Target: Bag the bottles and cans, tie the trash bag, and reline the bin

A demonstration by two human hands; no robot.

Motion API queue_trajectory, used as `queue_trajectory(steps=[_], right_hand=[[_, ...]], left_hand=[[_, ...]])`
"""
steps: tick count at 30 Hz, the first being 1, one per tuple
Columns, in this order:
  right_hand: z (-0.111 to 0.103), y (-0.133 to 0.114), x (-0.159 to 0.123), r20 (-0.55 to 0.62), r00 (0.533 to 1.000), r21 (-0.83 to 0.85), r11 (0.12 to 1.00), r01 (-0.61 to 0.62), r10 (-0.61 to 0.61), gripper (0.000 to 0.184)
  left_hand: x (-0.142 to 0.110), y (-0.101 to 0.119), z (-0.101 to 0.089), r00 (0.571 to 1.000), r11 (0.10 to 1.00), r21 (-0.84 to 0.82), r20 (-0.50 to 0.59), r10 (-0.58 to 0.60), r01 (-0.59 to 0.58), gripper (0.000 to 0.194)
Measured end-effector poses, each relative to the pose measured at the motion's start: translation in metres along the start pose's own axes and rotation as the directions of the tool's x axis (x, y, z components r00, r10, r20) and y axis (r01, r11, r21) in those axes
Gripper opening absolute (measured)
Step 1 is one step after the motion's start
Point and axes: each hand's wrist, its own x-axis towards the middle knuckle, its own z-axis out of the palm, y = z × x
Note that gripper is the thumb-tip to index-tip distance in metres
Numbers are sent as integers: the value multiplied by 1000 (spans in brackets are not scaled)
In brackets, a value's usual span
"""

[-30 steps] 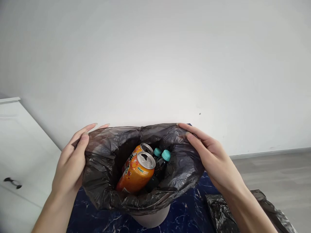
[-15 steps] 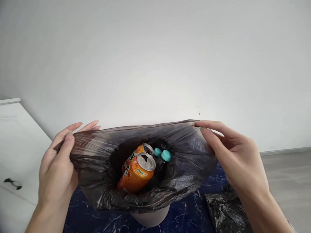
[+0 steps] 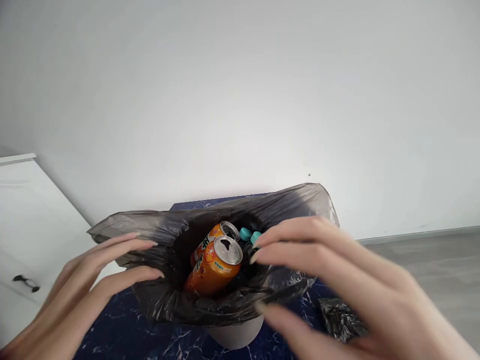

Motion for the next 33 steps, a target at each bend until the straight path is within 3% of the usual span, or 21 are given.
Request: queue_trajectory(steps=[2, 3, 7, 10, 13, 20, 28, 33], right_hand=[[6, -2, 1, 169, 957, -175, 949, 263, -235, 56], [9, -1, 2, 239, 925, -223, 911, 348, -295, 61], [20, 8, 2, 322, 880, -326, 831, 451, -351, 70], [21, 11, 1, 344, 860, -402, 769, 497, -377, 63], [18, 11, 2, 347, 854, -418, 751, 510, -387, 56], [13, 13, 3, 225, 916, -493, 772, 402, -334, 30], [4, 11, -3, 160, 943, -453, 827, 334, -292, 24], [-3, 13, 3, 127, 957, -352, 891, 288, -260, 16]], left_hand=[[2, -6, 2, 993, 986, 146, 91, 71, -84, 50], [5, -10, 3, 989, 975, 190, 109, 95, -115, 43], [24, -25, 2, 976, 954, 224, 127, 176, -200, 23], [34, -21, 0, 976, 952, 213, 59, 212, -219, 16], [37, -12, -1, 973, 959, 191, -61, 223, -208, 16], [39, -11, 6, 961, 986, 93, -228, 156, -139, 19], [43, -15, 9, 967, 994, 28, -231, 105, -102, 21], [41, -27, 11, 979, 1000, 26, -204, 4, 2, 17]])
